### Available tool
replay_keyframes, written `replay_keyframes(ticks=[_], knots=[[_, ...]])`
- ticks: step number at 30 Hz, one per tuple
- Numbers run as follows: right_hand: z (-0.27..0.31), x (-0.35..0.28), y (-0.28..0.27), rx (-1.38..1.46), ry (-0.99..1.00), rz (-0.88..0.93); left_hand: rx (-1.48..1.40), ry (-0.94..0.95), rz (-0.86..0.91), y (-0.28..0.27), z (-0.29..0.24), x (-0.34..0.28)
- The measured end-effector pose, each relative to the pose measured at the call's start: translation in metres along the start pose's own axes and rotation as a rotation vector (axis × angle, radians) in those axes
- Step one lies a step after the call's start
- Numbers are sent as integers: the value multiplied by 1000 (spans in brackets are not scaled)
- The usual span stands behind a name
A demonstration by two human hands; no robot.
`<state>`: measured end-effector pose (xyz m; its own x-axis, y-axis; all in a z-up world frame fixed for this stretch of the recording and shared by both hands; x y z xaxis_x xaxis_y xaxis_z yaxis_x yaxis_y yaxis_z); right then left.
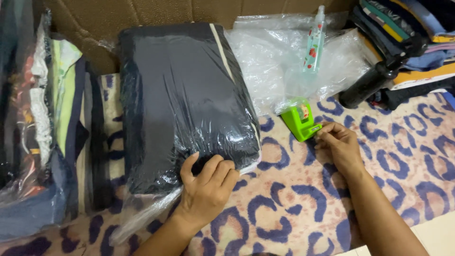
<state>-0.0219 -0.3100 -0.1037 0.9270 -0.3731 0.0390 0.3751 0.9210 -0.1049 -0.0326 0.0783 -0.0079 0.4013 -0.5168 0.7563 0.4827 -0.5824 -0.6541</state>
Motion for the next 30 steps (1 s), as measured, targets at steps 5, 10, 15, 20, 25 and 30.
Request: replay_keyframes(ticks=[5, 10, 15, 20, 25, 30], knots=[[16, -15, 1, -168, -110, -114, 58, 14, -31, 5, 0, -9], [64, -68, 52, -54, -202, -112, 149, 73, -68, 12, 2, -18], [70, -105, 133, 383, 513, 414, 202, 196, -161, 17, 1, -28], [66, -95, 151, 434, 587, 514, 196, 244, -166, 16, 2, -32], [68, -90, 153, 466, 691, 543, 191, 258, -179, 19, 3, -34], [70, -89, 154, 484, 709, 581, 176, 248, -189, 22, 4, -35]])
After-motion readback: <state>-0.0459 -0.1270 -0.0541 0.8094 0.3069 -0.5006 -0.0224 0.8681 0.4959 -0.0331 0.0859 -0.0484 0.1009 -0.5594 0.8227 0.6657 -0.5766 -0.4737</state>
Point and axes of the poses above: each hand's wrist, its own x-axis towards the middle knuckle, its own y-axis out of the palm, z = x × y, the point moved 4 cm from there along x, towards the middle knuckle, and after that the axes turned 3 degrees about -x, right-handed, at the moved point
